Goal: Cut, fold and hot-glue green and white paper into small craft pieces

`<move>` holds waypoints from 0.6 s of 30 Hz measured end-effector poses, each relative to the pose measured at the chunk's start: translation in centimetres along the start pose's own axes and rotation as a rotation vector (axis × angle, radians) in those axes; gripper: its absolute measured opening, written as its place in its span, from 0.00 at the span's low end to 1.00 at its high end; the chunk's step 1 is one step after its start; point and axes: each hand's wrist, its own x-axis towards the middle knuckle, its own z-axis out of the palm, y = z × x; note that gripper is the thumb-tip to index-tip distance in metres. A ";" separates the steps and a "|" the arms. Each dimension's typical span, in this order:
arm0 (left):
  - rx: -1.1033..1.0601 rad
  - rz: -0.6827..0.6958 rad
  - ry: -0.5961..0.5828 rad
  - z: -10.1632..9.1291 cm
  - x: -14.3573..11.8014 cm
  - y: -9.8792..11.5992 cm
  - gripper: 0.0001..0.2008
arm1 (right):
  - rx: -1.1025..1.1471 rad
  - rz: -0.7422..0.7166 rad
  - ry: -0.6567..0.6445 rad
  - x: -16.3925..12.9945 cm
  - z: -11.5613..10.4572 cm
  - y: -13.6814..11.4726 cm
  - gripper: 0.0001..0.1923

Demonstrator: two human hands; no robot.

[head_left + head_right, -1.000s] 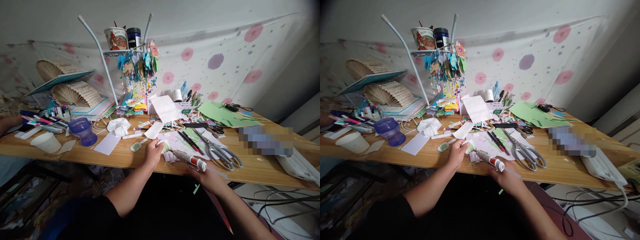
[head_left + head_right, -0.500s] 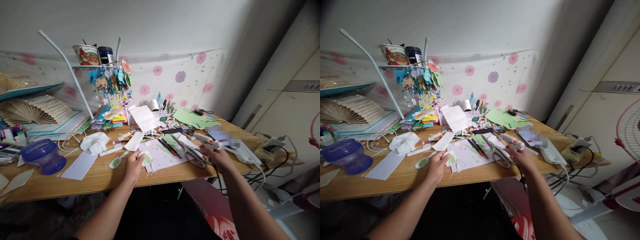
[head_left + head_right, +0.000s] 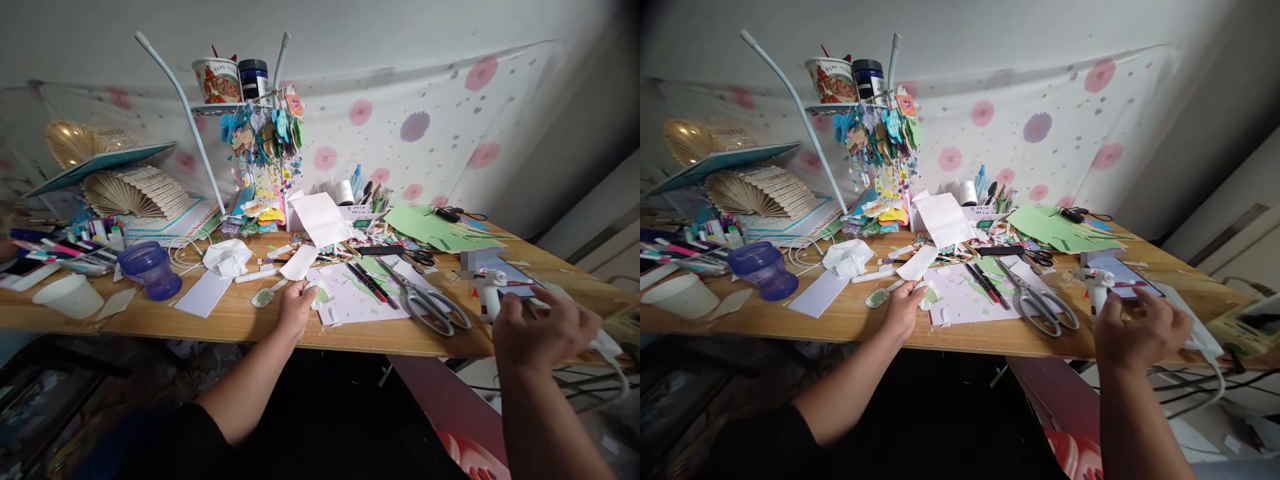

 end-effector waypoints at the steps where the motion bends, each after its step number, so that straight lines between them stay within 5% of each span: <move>1: -0.011 -0.005 0.002 0.0 0.0 0.1 0.10 | 0.006 0.019 0.198 -0.9 -0.4 -2.3 0.08; 3: -0.034 -0.008 0.009 0.0 0.0 0.2 0.09 | 0.221 -0.056 -0.019 -2.8 0.0 -7.3 0.05; 5: -0.071 -0.005 0.017 0.0 -0.1 0.2 0.09 | 0.527 -0.048 -0.420 -4.5 1.5 -11.9 0.08; 7: -0.107 -0.007 0.026 -0.1 -0.1 0.3 0.10 | 0.714 0.100 -0.860 -5.7 3.4 -15.4 0.12; 9: -0.134 -0.015 0.028 -0.2 -0.2 0.3 0.10 | 0.833 0.257 -1.108 -6.4 5.1 -17.7 0.15; 18: -0.070 0.045 0.020 -0.2 -0.5 0.1 0.08 | 1.106 0.579 -1.199 -7.0 6.3 -20.0 0.16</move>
